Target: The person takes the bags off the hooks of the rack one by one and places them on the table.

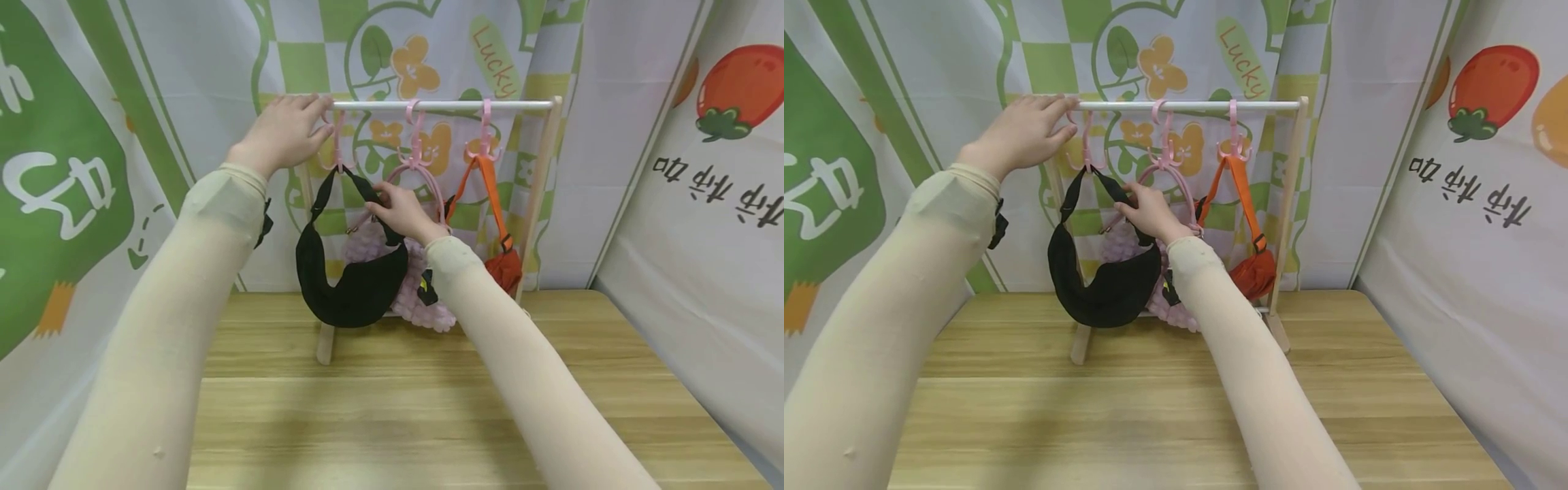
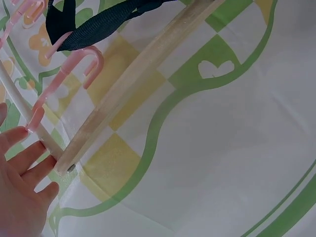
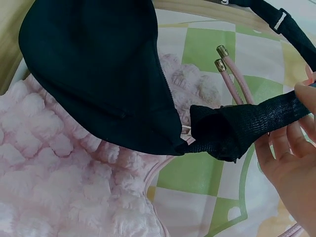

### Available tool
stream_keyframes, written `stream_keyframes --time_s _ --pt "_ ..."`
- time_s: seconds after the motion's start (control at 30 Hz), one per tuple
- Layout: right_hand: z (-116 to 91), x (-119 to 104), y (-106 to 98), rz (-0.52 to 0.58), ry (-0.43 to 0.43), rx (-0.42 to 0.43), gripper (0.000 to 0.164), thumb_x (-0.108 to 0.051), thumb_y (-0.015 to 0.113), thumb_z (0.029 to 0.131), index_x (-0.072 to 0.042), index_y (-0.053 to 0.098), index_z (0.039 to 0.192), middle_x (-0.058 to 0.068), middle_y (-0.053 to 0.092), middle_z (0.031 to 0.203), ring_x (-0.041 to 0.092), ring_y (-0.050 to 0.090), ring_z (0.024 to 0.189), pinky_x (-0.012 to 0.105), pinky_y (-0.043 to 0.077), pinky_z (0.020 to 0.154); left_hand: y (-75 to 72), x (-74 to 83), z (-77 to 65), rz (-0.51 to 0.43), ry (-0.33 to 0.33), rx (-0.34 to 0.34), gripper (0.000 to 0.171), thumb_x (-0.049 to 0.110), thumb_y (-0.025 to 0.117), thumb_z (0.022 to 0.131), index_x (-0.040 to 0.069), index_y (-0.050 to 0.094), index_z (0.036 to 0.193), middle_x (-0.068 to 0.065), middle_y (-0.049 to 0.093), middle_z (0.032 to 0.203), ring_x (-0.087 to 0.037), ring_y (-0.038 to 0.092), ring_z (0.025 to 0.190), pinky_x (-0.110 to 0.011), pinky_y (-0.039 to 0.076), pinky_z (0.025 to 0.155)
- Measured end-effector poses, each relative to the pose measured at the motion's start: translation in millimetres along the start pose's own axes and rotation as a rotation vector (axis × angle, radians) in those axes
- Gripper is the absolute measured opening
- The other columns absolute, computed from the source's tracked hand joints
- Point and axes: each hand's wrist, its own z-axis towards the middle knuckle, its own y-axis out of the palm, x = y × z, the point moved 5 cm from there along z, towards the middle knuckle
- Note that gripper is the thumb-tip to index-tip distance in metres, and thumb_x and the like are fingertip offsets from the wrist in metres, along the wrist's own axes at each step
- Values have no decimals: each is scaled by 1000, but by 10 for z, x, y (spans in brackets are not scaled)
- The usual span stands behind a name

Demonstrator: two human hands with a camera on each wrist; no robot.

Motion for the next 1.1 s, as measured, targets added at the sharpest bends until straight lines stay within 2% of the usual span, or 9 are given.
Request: stream_keyframes --time_s 0.17,0.53,0.83,1.1 --pt "-6 -10 5 27 34 -5 47 -34 54 96 -9 49 135 12 61 120 22 59 109 36 49 92 0 -2 1 -5 -1 5 58 40 24 103 10 17 152 -23 18 155 -43 18 142 -54 7 118" --pt "-21 40 30 145 120 8 49 -37 57 94 -11 51 134 12 58 128 23 55 118 38 46 98 -15 4 -13 -9 -15 -6 58 40 23 103 11 15 152 -22 17 155 -43 17 142 -55 5 117" --pt "-34 78 47 214 165 12 49 -38 59 93 -9 52 132 11 58 127 23 54 118 38 46 98 2 -2 -1 -4 -13 2 58 40 23 103 10 17 152 -22 21 154 -43 19 141 -54 6 118" --pt "-34 84 36 328 200 12 43 -34 59 94 -8 55 127 11 60 124 23 55 116 39 46 98 -10 6 1 -2 -14 3 58 40 24 103 10 17 152 -23 21 154 -44 20 141 -54 7 118"
